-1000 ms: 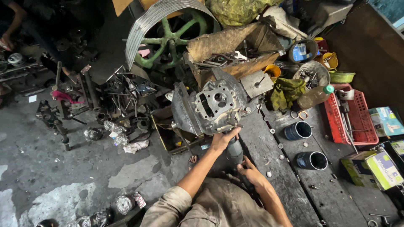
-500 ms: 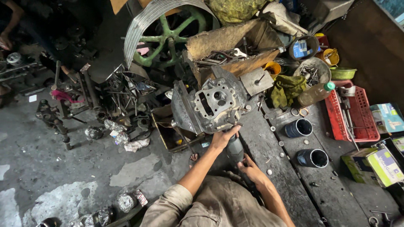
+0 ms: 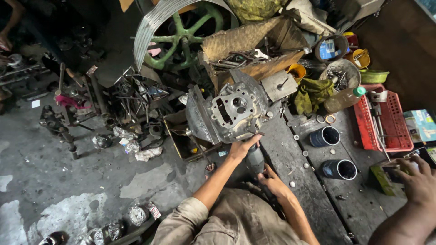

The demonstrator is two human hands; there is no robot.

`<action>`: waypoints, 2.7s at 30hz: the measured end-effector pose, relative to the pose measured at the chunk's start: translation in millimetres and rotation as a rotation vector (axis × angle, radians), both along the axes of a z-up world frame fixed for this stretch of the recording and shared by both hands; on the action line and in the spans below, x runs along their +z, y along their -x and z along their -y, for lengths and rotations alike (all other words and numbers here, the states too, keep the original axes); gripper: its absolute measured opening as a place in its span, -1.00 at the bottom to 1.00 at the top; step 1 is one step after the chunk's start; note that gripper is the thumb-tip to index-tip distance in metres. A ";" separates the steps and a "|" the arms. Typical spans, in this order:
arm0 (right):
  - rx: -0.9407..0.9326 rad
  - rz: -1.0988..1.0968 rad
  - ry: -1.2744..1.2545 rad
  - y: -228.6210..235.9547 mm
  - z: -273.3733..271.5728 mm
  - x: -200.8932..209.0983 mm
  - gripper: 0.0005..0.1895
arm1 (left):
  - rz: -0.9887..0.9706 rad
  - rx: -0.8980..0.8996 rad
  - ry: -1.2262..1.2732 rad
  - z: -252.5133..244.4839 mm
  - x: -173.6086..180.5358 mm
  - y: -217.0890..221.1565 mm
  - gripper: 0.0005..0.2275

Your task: The person uses a power drill to work on a metal engine component clamped in a vise. They wipe the part with a cloth, insert a bolt, and continue drilling. The person also picks up a container of bolts and places it on the workbench.

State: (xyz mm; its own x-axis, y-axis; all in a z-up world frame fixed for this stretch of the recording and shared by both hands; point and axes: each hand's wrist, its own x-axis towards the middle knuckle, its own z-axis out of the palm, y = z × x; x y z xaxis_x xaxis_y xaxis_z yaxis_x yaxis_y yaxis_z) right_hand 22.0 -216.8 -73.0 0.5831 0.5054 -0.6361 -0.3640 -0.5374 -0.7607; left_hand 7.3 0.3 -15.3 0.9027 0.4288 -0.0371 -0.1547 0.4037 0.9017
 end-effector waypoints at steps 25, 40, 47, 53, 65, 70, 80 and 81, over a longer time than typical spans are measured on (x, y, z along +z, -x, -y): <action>-0.042 0.005 0.023 7.9 -8.9 25.4 -0.21 | -0.085 -0.092 0.006 -1.4 -20.9 -4.3 -0.82; -0.022 0.000 0.055 6.2 -14.1 56.7 -0.21 | -0.056 -0.162 -0.089 -5.6 -20.5 -0.3 -0.81; 0.056 0.023 0.039 6.0 -12.3 49.9 -0.24 | -0.063 -0.221 -0.038 -7.3 -43.7 -0.3 -0.85; 0.007 -0.008 -0.026 4.3 -8.0 36.9 -0.26 | 0.031 -0.247 -0.147 -15.7 -54.6 -2.0 -0.86; -0.006 -0.026 0.081 -0.9 7.7 -2.3 -0.06 | -0.358 -0.443 -0.401 -22.9 -45.6 19.9 -0.44; 0.045 -0.042 0.015 -3.3 2.6 3.5 -0.03 | -0.431 -0.393 -0.458 -22.8 -15.3 23.1 -0.37; 0.144 -0.021 0.102 -12.7 15.3 20.5 -0.18 | -0.566 -0.164 -0.521 -6.5 12.6 24.7 -0.43; 0.132 -0.039 0.066 -14.1 15.0 17.8 -0.24 | -0.571 -0.144 -0.537 -5.6 13.4 23.6 -0.42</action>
State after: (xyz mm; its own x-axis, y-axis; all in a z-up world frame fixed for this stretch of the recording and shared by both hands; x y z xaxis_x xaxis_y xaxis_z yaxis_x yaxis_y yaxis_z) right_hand 36.1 -231.8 -55.3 0.4888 0.5321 -0.6914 -0.3152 -0.6312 -0.7087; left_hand -16.3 5.8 -1.9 0.8543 0.4001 -0.3317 0.4103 -0.1274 0.9030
